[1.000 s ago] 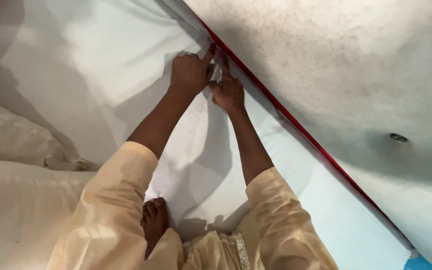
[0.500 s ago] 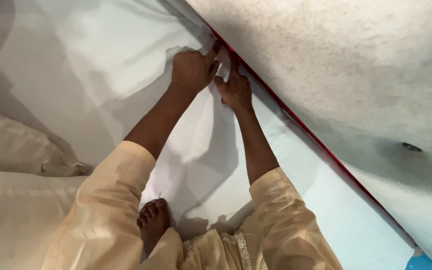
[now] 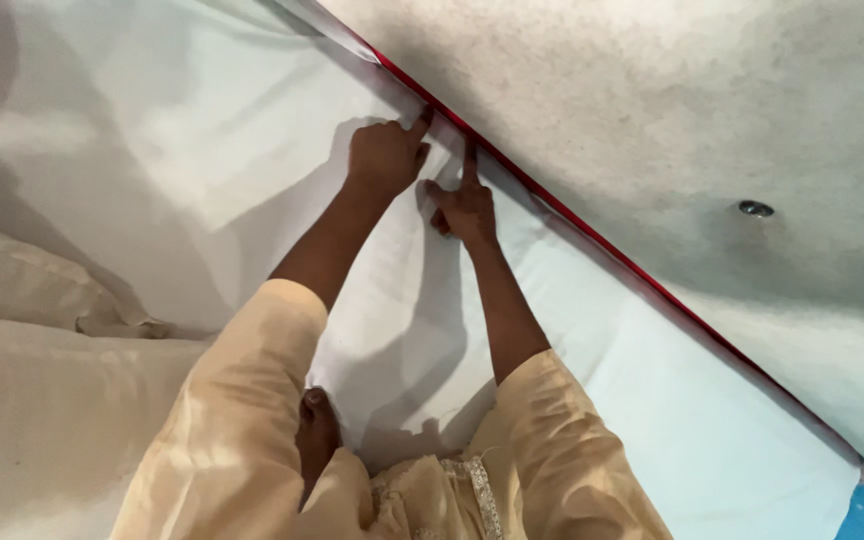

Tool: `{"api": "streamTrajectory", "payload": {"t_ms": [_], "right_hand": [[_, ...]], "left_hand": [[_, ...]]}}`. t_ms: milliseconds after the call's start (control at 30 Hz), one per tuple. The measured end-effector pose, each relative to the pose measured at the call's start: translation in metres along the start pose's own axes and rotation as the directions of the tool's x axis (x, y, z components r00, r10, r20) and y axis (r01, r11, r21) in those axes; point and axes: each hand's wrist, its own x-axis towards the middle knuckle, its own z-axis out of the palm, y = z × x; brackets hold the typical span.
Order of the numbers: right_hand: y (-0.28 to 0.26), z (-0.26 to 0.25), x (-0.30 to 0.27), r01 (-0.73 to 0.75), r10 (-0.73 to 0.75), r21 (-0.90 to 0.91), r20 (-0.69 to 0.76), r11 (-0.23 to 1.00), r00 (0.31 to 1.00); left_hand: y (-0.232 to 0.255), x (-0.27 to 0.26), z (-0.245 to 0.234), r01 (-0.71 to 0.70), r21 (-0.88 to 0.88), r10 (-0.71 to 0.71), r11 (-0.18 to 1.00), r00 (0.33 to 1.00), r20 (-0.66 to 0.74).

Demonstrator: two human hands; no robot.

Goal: The person tucks the edges of a white bedsheet into the gap between the mattress and a red headboard by hand, moving along the width of the bed while sitting and kneeling on it.

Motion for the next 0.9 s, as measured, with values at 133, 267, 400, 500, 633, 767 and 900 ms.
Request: {"api": "streamTrajectory", "payload": {"t_ms": [133, 267, 400, 500, 633, 767, 900], "right_hand": [[-0.001, -0.012, 0.010, 0.038, -0.037, -0.011, 0.050, 0.999, 0.998], [-0.007, -0.016, 0.018, 0.034, -0.027, -0.082, 0.087, 0.996, 0.996], [-0.009, -0.017, 0.021, -0.010, 0.020, -0.100, 0.094, 0.995, 0.995], [-0.007, -0.016, 0.023, 0.012, -0.004, -0.079, 0.094, 0.997, 0.996], [0.006, -0.015, 0.017, 0.047, -0.050, 0.048, 0.063, 0.998, 0.997], [0.024, -0.013, -0.005, 0.054, -0.054, -0.013, 0.016, 0.998, 0.998], [0.028, -0.028, -0.007, -0.045, 0.047, 0.090, -0.024, 0.995, 0.999]], "left_hand": [[0.019, 0.019, -0.002, 0.056, 0.000, -0.056, 0.998, 0.992, 0.116], [0.016, 0.023, -0.008, 0.057, -0.020, -0.054, 0.998, 0.991, 0.122], [0.015, 0.026, -0.013, 0.043, -0.024, -0.039, 0.999, 0.988, 0.146], [0.019, 0.021, -0.012, 0.055, -0.011, -0.053, 0.998, 0.987, 0.149], [0.024, -0.002, -0.009, -0.014, 0.010, 0.014, 1.000, 1.000, 0.012], [0.025, -0.012, -0.006, 0.003, 0.000, -0.003, 1.000, 0.998, 0.056], [0.022, -0.001, -0.001, -0.014, 0.022, 0.012, 1.000, 0.997, 0.083]]}}
